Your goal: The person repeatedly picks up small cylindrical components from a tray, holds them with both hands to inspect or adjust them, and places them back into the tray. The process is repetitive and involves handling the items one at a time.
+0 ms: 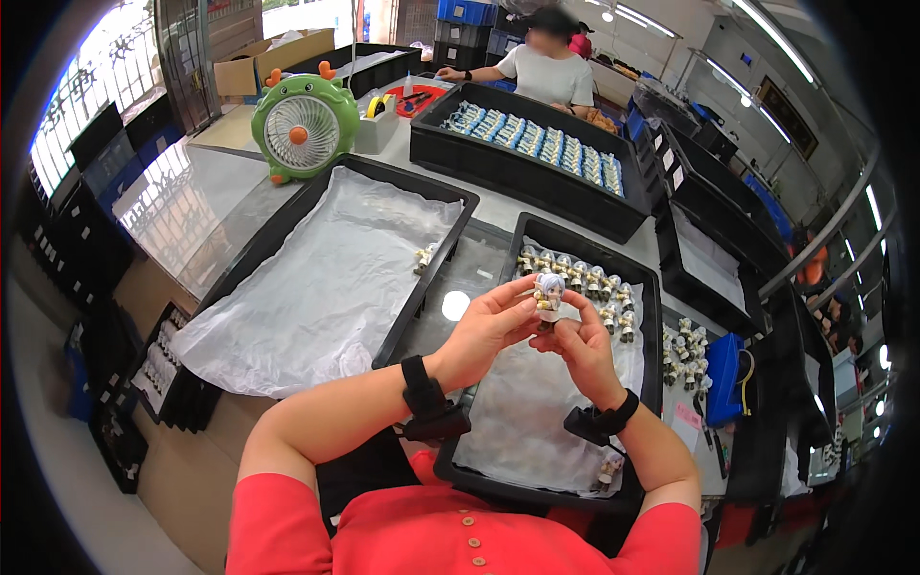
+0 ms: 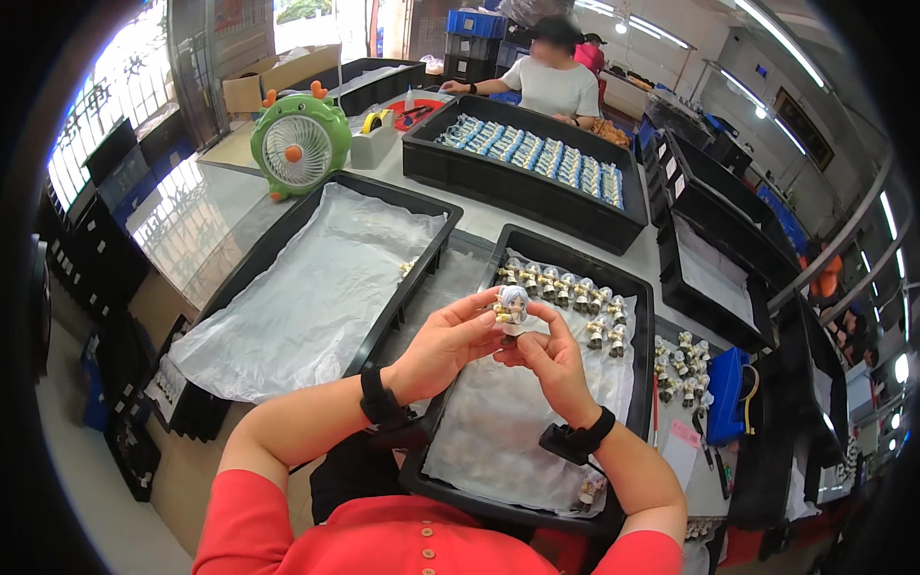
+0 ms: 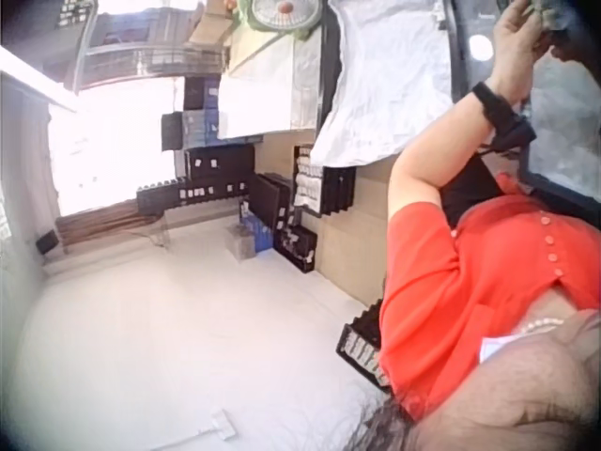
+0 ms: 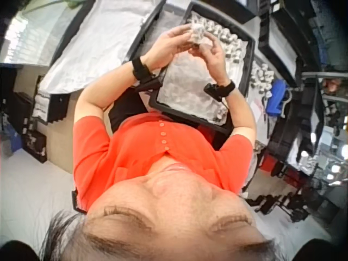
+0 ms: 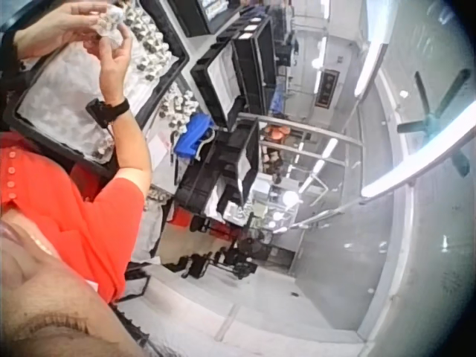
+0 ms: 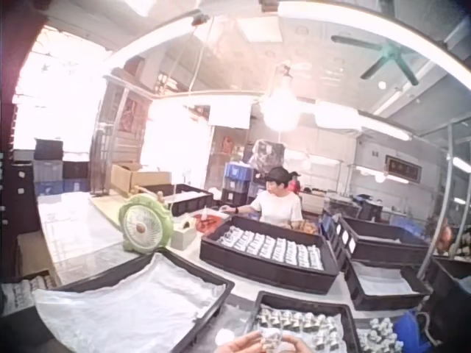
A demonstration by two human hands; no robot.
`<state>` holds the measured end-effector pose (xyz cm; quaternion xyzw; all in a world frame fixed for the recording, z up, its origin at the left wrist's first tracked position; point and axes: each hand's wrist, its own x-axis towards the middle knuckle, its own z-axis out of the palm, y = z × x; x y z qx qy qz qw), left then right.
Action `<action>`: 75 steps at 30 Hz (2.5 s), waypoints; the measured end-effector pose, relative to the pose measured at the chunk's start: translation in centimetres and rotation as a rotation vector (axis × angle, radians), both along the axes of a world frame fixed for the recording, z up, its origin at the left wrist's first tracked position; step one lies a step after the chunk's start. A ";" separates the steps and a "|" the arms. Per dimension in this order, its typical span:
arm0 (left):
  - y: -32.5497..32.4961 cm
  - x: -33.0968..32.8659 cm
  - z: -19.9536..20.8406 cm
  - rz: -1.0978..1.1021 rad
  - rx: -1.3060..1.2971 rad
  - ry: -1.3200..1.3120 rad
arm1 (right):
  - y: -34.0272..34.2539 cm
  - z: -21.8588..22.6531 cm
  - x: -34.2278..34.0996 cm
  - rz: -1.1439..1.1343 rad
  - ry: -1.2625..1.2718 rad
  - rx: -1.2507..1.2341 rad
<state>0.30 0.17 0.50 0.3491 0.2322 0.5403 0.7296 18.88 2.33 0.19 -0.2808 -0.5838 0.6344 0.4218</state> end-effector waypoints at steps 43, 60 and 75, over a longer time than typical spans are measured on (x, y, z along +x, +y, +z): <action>17.0 -18.0 -7.9 0.209 -0.068 1.486 | 0.5 0.4 1.0 -0.109 -0.435 0.296; 15.8 -17.8 -8.2 0.390 0.091 1.581 | 0.5 1.1 1.3 -0.121 -0.459 0.384; 12.0 -13.6 -6.6 0.319 0.343 1.974 | 0.8 1.5 1.1 -0.148 -0.512 0.448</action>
